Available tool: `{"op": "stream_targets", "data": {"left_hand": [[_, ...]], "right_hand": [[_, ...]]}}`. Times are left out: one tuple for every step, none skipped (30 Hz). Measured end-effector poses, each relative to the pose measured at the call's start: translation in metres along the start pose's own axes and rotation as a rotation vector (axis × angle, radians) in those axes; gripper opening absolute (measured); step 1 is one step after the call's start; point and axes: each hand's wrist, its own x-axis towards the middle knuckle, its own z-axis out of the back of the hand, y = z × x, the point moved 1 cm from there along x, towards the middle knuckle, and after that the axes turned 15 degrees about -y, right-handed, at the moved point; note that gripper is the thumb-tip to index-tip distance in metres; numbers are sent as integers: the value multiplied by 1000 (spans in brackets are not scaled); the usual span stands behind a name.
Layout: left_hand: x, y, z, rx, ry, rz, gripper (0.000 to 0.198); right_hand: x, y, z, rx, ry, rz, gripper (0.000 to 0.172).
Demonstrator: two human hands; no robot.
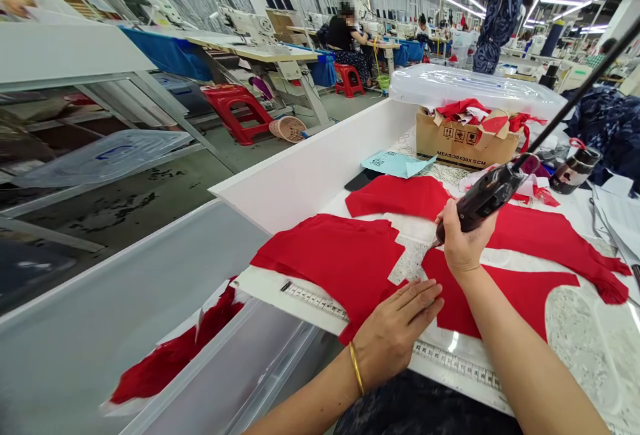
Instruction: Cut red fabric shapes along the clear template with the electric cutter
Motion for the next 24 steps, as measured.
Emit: {"op": "stream_targets", "data": {"left_hand": [[0, 0, 0, -1, 7, 0, 46], [0, 0, 1, -2, 15, 1, 46], [1, 0, 1, -5, 19, 3, 47], [1, -1, 1, -6, 18, 4, 47], [1, -1, 1, -9, 9, 3, 47], [2, -1, 2, -10, -2, 3, 47], [2, -1, 2, -11, -9, 3, 46], [2, -1, 2, -11, -11, 4, 46], [2, -1, 1, -11, -11, 6, 46], [3, -1, 1, -11, -9, 7, 46], [3, -1, 1, -12, -11, 7, 46], [2, 0, 1, -12, -11, 6, 45], [2, 0, 2, -12, -13, 1, 44], [2, 0, 2, -14, -15, -8, 43], [2, -1, 3, -16, -19, -18, 42], [1, -1, 3, -21, -24, -28, 41], [1, -1, 4, -29, -34, -40, 40], [1, -1, 5, -39, -49, -52, 39], [0, -2, 5, -49, -60, -63, 37], [-1, -2, 6, -57, -62, -73, 36], [-1, -2, 5, -63, -55, -84, 35], [-2, -2, 5, -65, -44, -93, 35], [-2, -2, 5, -65, -32, -100, 34], [-3, -1, 5, -65, -26, -101, 34]], "right_hand": [[-2, 4, 1, 13, 19, 0, 43], [-4, 8, 3, 19, 44, 0, 42], [-6, 12, 5, 19, 71, 2, 41], [-9, 15, 6, 13, 95, 4, 40], [-11, 17, 8, 4, 115, 5, 39], [-13, 18, 9, -3, 127, 7, 38], [-15, 18, 9, -8, 133, 8, 37], [-16, 18, 10, -10, 137, 9, 37], [-17, 17, 10, -11, 141, 8, 36], [-18, 16, 10, -13, 144, 9, 35], [-19, 15, 9, -14, 143, 10, 33], [-19, 15, 9, -14, 142, 11, 32], [-20, 15, 9, -12, 143, 11, 31], [-20, 17, 10, -8, 146, 10, 31], [-21, 19, 10, 0, 149, 8, 30], [-21, 21, 12, 7, 152, 9, 31], [-22, 25, 13, 10, 153, 12, 32], [-22, 28, 15, 10, 154, 18, 32], [-22, 31, 17, 5, 157, 25, 31], [-23, 33, 20, -4, 160, 30, 30], [-23, 34, 22, -13, 163, 33, 28], [-23, 35, 24, -21, 166, 32, 26], [-23, 36, 26, -29, 171, 30, 24], [-23, 35, 27, -38, 176, 31, 22]]}}
